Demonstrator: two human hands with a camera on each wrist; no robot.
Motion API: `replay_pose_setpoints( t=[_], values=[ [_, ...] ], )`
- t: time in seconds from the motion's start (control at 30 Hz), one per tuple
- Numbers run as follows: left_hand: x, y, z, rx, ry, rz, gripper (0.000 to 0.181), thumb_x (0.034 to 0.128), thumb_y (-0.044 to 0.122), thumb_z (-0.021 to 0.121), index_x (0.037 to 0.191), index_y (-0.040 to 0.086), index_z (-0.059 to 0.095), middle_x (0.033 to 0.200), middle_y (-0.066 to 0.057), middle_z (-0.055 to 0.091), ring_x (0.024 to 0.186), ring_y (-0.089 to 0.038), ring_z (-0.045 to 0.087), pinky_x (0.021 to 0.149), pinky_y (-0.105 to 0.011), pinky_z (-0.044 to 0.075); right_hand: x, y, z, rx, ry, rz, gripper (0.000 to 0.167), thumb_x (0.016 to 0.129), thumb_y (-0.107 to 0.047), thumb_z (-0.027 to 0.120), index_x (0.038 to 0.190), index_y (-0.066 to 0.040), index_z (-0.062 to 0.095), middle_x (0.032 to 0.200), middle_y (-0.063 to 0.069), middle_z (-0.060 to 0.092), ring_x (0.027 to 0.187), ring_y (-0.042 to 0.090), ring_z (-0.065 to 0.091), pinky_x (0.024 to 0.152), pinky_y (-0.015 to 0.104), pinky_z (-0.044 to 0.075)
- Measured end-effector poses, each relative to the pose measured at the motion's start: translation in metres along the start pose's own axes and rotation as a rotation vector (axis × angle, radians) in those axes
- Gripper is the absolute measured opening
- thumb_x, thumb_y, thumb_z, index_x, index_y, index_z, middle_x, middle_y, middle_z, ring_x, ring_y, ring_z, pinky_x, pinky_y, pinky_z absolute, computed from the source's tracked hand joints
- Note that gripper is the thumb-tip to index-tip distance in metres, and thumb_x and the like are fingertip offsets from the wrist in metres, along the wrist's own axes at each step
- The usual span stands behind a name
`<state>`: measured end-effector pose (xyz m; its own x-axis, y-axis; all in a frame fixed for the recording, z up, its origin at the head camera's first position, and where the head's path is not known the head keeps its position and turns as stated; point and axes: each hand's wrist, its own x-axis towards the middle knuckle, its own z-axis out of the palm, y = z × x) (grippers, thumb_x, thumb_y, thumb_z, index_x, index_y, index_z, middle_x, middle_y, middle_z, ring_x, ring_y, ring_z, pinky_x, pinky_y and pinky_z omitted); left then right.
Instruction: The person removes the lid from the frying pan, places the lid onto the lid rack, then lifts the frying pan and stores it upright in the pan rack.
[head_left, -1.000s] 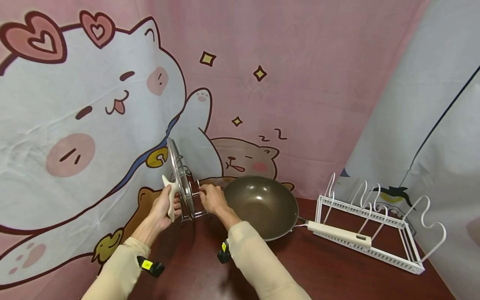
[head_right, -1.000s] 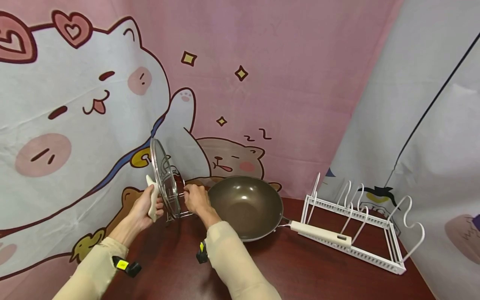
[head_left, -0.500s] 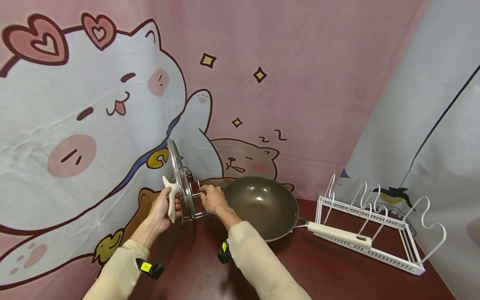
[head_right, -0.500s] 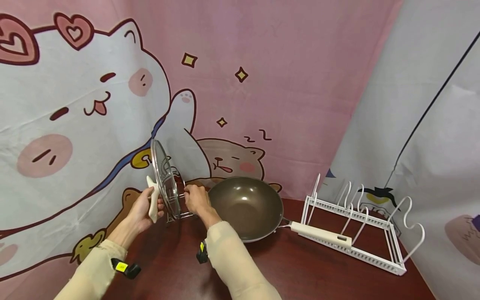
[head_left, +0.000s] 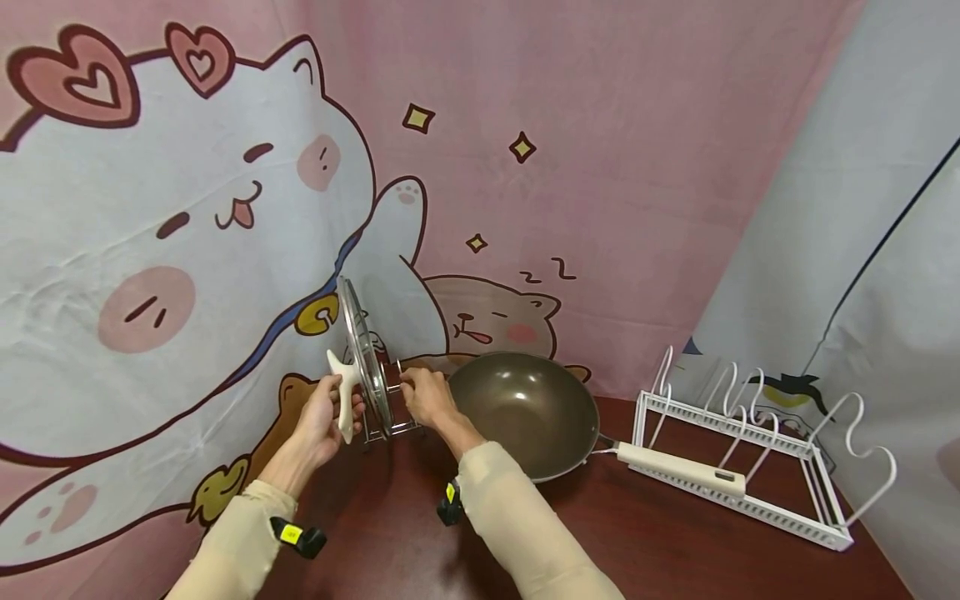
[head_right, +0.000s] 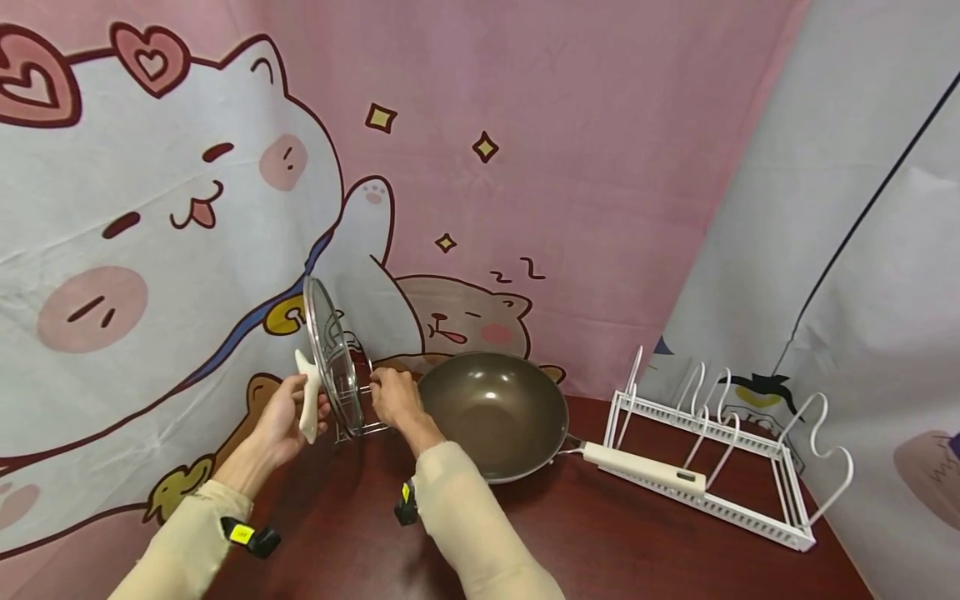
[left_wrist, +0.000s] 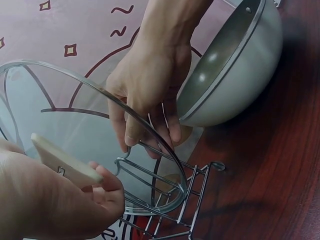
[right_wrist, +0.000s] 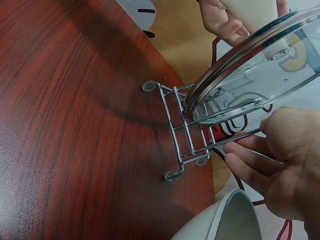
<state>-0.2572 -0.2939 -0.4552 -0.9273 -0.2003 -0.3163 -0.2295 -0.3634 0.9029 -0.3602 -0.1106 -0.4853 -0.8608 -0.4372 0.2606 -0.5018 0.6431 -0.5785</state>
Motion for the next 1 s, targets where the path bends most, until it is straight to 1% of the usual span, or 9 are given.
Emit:
replay_pose_setpoints(
  t=[0.23, 0.43, 0.5, 0.63, 0.77, 0.87, 0.93, 1.0],
  values=[
    [-0.0008, -0.0014, 0.0000, 0.038, 0.016, 0.011, 0.047, 0.1179, 0.049, 0.039, 0.142, 0.010, 0.051, 0.097, 0.010, 0.069, 0.087, -0.004, 0.073, 0.073, -0.025, 0.060, 0.0003, 0.0000, -0.0009, 0.003, -0.004, -0.003, 0.030, 0.115, -0.019, 0.064, 0.140, -0.013, 0.078, 0.138, 0.009, 0.082, 0.125, 0.033, 0.079, 0.106, 0.050, 0.065],
    [-0.0013, -0.0011, -0.0005, 0.071, 0.018, 0.027, 0.058, 0.1174, 0.051, 0.039, 0.156, 0.008, 0.046, 0.104, 0.011, 0.072, 0.095, -0.005, 0.075, 0.086, -0.030, 0.064, -0.0005, -0.0010, -0.0021, -0.004, 0.004, -0.015, 0.028, 0.113, -0.016, 0.065, 0.138, -0.012, 0.078, 0.137, 0.010, 0.082, 0.125, 0.033, 0.080, 0.106, 0.049, 0.065],
    [-0.0014, -0.0006, -0.0005, 0.081, 0.018, 0.030, 0.061, 0.1174, 0.052, 0.039, 0.159, 0.007, 0.044, 0.106, 0.012, 0.072, 0.096, -0.005, 0.074, 0.090, -0.031, 0.064, -0.0009, -0.0014, -0.0029, -0.008, 0.001, -0.014, 0.029, 0.114, -0.016, 0.064, 0.140, -0.012, 0.078, 0.137, 0.010, 0.082, 0.125, 0.033, 0.080, 0.106, 0.048, 0.065],
    [-0.0016, 0.0006, 0.0004, 0.095, 0.024, 0.037, 0.065, 0.1173, 0.052, 0.039, 0.163, 0.006, 0.042, 0.108, 0.012, 0.071, 0.099, -0.005, 0.073, 0.091, -0.031, 0.063, -0.0013, -0.0016, -0.0041, 0.001, -0.002, -0.013, 0.029, 0.114, -0.016, 0.064, 0.140, -0.012, 0.077, 0.138, 0.010, 0.082, 0.123, 0.032, 0.080, 0.105, 0.048, 0.065],
    [-0.0031, 0.0012, 0.0011, 0.118, 0.033, 0.043, 0.071, 0.1172, 0.052, 0.038, 0.168, 0.002, 0.037, 0.108, 0.014, 0.070, 0.105, -0.007, 0.071, 0.096, -0.033, 0.062, -0.0010, -0.0017, -0.0036, 0.007, -0.006, -0.008, 0.029, 0.115, -0.016, 0.064, 0.140, -0.012, 0.077, 0.137, 0.010, 0.082, 0.121, 0.031, 0.080, 0.105, 0.048, 0.065],
    [-0.0048, 0.0016, 0.0014, 0.134, 0.039, 0.042, 0.071, 0.1171, 0.053, 0.038, 0.168, 0.003, 0.038, 0.106, 0.016, 0.070, 0.109, -0.009, 0.069, 0.100, -0.036, 0.059, -0.0011, -0.0018, -0.0030, 0.010, -0.013, -0.002, 0.030, 0.115, -0.016, 0.063, 0.141, -0.012, 0.076, 0.137, 0.010, 0.082, 0.120, 0.030, 0.080, 0.105, 0.049, 0.065],
    [-0.0064, 0.0019, 0.0015, 0.147, 0.040, 0.048, 0.066, 0.1171, 0.053, 0.038, 0.164, 0.007, 0.043, 0.105, 0.017, 0.070, 0.109, -0.010, 0.067, 0.096, -0.035, 0.059, -0.0013, -0.0017, -0.0025, 0.009, -0.017, 0.001, 0.030, 0.116, -0.018, 0.062, 0.142, -0.012, 0.076, 0.137, 0.010, 0.082, 0.119, 0.030, 0.080, 0.105, 0.048, 0.065],
    [-0.0076, 0.0019, 0.0012, 0.154, 0.046, 0.059, 0.056, 0.1170, 0.052, 0.039, 0.154, 0.011, 0.051, 0.102, 0.018, 0.070, 0.104, -0.010, 0.065, 0.091, -0.033, 0.059, -0.0015, -0.0014, -0.0022, 0.010, -0.020, 0.003, 0.031, 0.116, -0.019, 0.062, 0.143, -0.012, 0.076, 0.137, 0.010, 0.082, 0.118, 0.029, 0.080, 0.104, 0.048, 0.065]
  ],
)
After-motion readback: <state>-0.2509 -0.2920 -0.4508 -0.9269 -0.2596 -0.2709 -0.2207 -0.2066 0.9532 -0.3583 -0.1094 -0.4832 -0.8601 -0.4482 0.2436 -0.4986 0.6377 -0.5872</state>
